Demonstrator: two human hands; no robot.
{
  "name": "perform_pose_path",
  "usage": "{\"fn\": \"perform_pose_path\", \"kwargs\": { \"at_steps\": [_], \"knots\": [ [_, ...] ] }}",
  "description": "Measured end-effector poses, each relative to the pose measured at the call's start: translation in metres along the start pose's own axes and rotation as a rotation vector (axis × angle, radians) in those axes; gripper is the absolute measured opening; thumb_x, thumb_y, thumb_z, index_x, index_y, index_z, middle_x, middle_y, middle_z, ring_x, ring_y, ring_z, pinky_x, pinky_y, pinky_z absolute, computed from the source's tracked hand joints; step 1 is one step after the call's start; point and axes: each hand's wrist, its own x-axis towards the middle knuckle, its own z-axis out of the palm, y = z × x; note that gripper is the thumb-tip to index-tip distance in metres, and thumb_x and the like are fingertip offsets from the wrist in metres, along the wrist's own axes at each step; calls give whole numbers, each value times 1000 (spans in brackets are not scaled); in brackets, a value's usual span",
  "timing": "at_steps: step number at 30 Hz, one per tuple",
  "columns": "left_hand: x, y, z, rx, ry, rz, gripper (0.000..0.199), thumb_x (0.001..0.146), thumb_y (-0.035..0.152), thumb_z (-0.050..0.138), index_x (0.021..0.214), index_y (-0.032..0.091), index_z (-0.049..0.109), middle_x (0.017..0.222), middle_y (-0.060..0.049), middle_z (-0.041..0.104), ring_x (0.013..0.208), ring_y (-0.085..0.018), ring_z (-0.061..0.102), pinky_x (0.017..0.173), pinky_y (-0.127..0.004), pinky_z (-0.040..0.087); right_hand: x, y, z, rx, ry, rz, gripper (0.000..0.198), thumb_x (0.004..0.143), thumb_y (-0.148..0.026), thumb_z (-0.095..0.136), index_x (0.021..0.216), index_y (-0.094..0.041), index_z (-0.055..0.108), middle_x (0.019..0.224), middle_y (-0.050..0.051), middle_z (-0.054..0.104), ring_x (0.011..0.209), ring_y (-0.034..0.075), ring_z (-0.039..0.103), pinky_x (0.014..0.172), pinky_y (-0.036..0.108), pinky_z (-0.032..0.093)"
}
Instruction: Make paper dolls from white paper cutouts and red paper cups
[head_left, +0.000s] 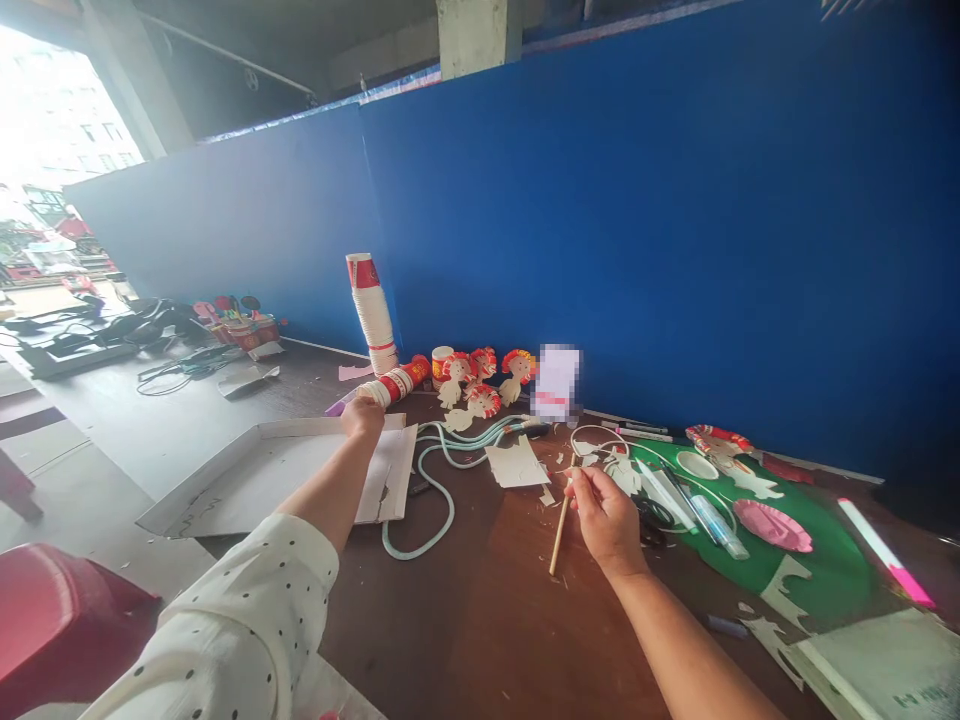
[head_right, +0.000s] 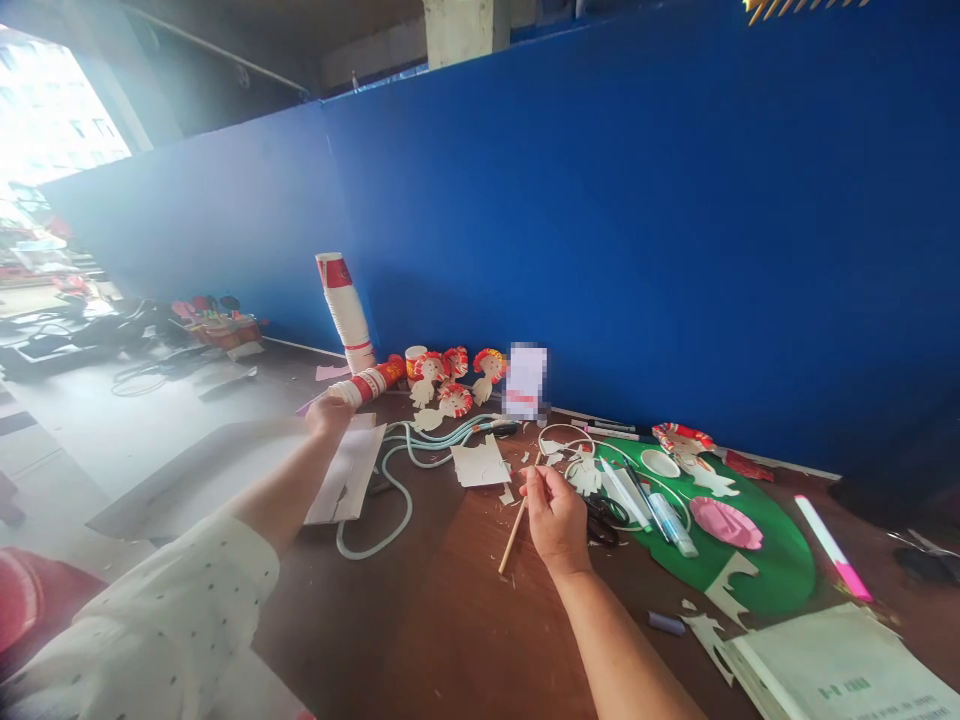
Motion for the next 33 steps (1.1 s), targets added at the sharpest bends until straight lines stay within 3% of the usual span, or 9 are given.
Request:
{"fn": "perform_pose_path", "kwargs": {
  "at_steps": [10,18,24,30,33],
  "knots": [
    [-12,5,-4,-73,29,18,22,84,25,55,84,8,70,78,-11,67,80,-24,61,75,-33,45,-1,-2,0,-3,4,18,44,89,-58,47,86,-20,70,70,4,71,61,19,65,62,29,49],
    [-12,0,2,-89,25,-7,12,76,24,60,76,17,69,72,-8,67,77,-25,64,71,-33,49,0,-2,0,-17,-2,6,45,89,-58,46,86,-20,70,70,4,71,60,19,64,63,29,49],
    [-10,1,4,-87,11,-51,13,66,16,66,79,14,68,74,-9,67,78,-26,66,70,-33,49,0,1,1,-15,-6,9,45,89,-59,46,87,-21,70,70,5,71,60,20,64,62,29,49],
    [-2,2,5,-52,5,-43,9,67,19,69,75,16,67,79,-12,69,85,-30,66,76,-36,51,1,0,0,-12,-12,11,45,88,-59,47,87,-20,71,70,5,71,60,20,65,62,30,50],
    [0,2,6,-52,4,-20,15,71,22,69,83,14,69,83,-13,70,88,-30,66,79,-35,50,1,-1,-1,-17,-13,9,45,89,-58,47,87,-20,71,69,5,71,61,21,66,64,31,50]
  ]
}}
